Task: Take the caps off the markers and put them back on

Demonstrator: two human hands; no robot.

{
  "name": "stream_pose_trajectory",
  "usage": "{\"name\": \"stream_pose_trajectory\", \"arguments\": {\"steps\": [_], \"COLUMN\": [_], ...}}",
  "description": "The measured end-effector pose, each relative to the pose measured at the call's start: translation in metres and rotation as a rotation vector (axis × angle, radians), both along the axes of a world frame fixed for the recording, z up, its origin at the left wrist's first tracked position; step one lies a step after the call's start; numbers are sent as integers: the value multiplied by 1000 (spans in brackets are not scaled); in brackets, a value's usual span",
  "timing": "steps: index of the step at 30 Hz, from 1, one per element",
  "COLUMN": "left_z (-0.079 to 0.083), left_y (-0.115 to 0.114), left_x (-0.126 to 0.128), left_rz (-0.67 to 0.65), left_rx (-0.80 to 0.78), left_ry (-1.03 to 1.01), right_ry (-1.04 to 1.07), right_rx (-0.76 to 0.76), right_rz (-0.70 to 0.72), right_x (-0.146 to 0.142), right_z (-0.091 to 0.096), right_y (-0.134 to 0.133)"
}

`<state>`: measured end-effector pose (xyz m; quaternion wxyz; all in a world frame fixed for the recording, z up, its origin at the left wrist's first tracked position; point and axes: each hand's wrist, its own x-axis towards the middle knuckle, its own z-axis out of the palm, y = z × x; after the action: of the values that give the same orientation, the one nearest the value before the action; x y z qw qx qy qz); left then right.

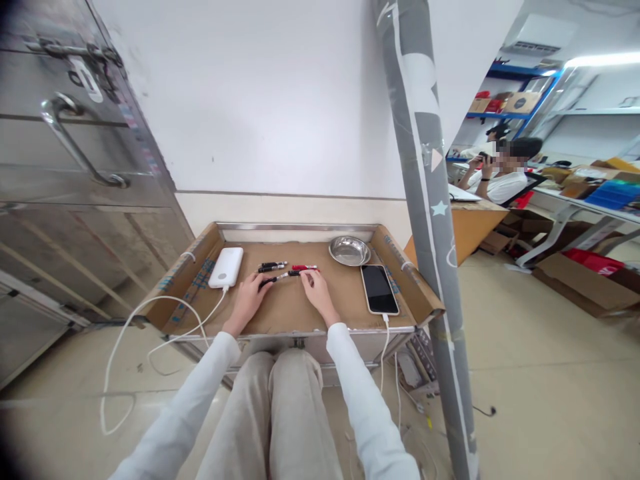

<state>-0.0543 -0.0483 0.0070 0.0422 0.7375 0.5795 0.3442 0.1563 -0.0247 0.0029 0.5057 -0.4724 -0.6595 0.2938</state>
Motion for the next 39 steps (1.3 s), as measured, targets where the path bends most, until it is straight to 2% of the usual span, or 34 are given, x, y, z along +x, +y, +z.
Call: {"name": "stream_pose_trajectory", "arguments": {"steps": [2, 4, 7, 11, 16, 18, 20, 22, 25, 27, 29, 32, 35, 37, 39], "left_z": [1, 3, 12, 34, 57, 56, 47, 32, 11, 1, -2, -1, -1, -2, -4], "left_y": [-2, -2, 2, 13, 20, 21, 21, 20, 18, 18, 18, 20, 19, 16, 12], "left_x": [11, 27, 52, 75, 69, 57, 44, 35, 33, 40, 49, 59, 60, 57, 55], "left_rz": [-158, -256, -273, -259, -207, -168, -121, -99, -209, -248, -238, -178, -147, -167, -220], "left_rx": [-20, -38, 17, 16, -11, -10, -14, -50, -139, -125, -44, 68, 118, 130, 127], "left_ry": [-169, -245, -350, -563, -735, -775, -790, -748, -584, -425, -225, -14, 29, 14, -5], "right_ry": [94, 173, 293, 514, 592, 582, 571, 559, 507, 432, 333, 138, -91, -239, -393], "right_rx": [-95, -195, -308, -401, -421, -402, -385, -342, -193, -80, 1, 52, 117, 184, 228], "right_rz": [68, 144, 221, 258, 279, 291, 293, 256, 100, 1, -21, 97, 204, 173, 76], "right_x": [-2, -1, 5, 14, 19, 18, 17, 17, 15, 14, 12, 8, 5, 6, 8], "right_z": [2, 3, 4, 7, 10, 9, 5, 2, -2, -2, -1, 3, 6, 6, 6], "right_y": [-1, 0, 2, 3, 1, 1, 3, 5, 7, 6, 3, -3, -8, -12, -17]}}
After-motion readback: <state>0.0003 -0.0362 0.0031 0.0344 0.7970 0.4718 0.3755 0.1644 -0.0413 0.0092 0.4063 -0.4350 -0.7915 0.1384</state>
